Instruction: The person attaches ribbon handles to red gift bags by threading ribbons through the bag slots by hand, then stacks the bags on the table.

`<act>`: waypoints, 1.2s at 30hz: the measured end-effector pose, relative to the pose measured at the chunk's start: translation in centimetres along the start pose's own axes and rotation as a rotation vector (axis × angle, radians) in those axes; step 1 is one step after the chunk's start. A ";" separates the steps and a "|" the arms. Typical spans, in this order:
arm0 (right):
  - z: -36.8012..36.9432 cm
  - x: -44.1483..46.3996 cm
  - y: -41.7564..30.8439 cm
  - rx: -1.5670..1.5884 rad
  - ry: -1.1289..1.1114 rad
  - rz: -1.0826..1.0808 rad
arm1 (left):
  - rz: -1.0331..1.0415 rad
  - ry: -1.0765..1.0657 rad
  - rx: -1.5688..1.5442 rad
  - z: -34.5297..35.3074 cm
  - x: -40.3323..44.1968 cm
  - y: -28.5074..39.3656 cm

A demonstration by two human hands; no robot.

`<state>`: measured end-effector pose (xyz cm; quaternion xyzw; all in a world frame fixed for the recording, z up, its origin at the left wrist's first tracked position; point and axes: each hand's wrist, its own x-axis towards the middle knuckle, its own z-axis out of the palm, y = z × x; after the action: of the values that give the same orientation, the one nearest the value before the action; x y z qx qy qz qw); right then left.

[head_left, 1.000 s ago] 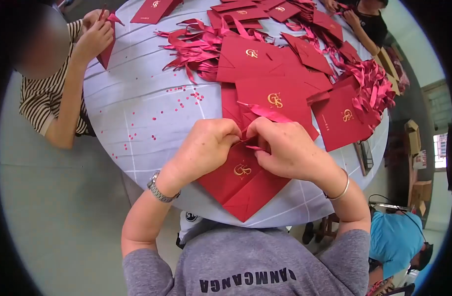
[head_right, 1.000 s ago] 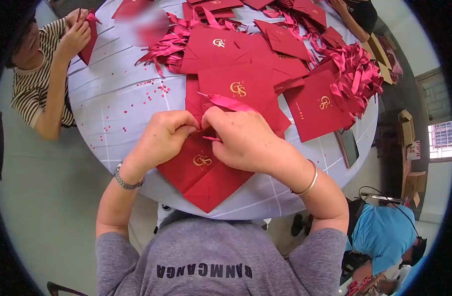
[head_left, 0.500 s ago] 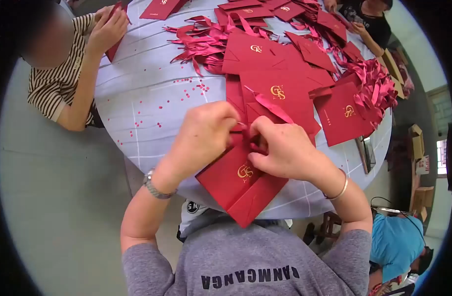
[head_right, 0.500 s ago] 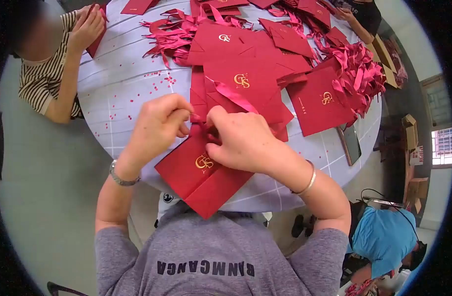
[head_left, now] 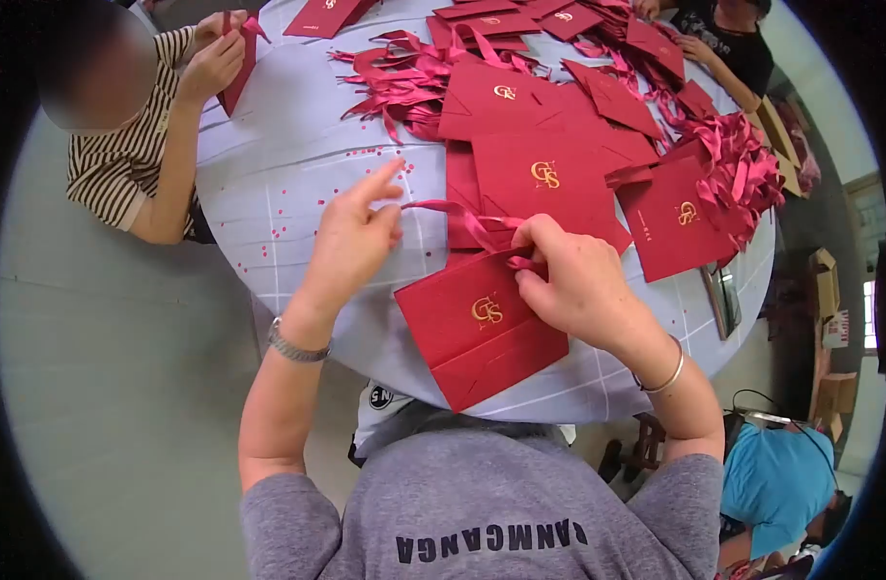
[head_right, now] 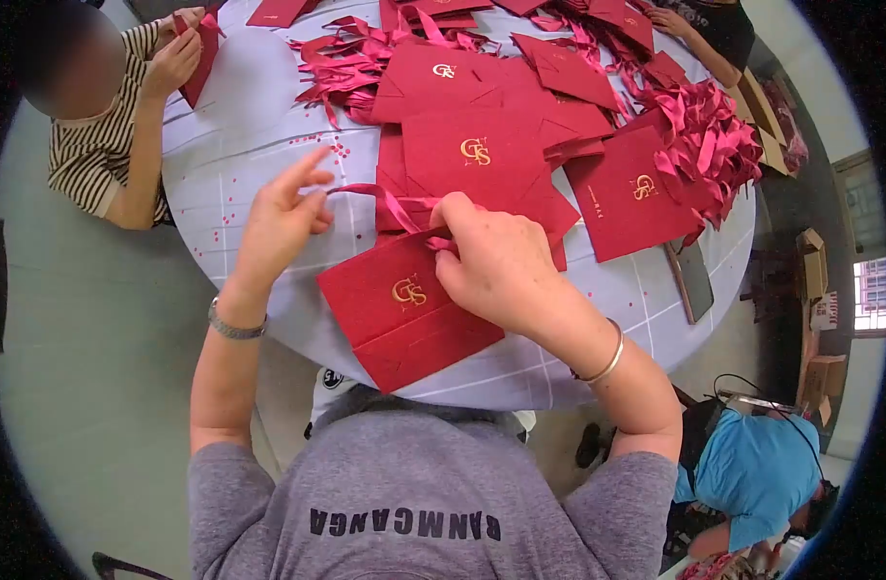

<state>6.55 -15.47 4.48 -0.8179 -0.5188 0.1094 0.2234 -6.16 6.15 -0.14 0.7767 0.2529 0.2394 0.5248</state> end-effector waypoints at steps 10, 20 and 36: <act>0.2 -0.1 -1.1 -0.022 0.066 0.010 | 0.340 -0.038 0.345 0.0 -7.8 1.5; -2.4 -1.7 -1.5 0.031 0.118 -0.043 | 0.171 -0.140 0.125 -0.1 -5.8 2.6; -6.9 -10.0 4.6 1.103 0.225 0.166 | -0.313 -0.334 -0.261 1.8 0.9 1.3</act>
<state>8.70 -27.81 7.77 -0.6248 -0.2920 0.2936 0.6619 -4.18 5.06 0.62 0.6825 0.2471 0.0544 0.6856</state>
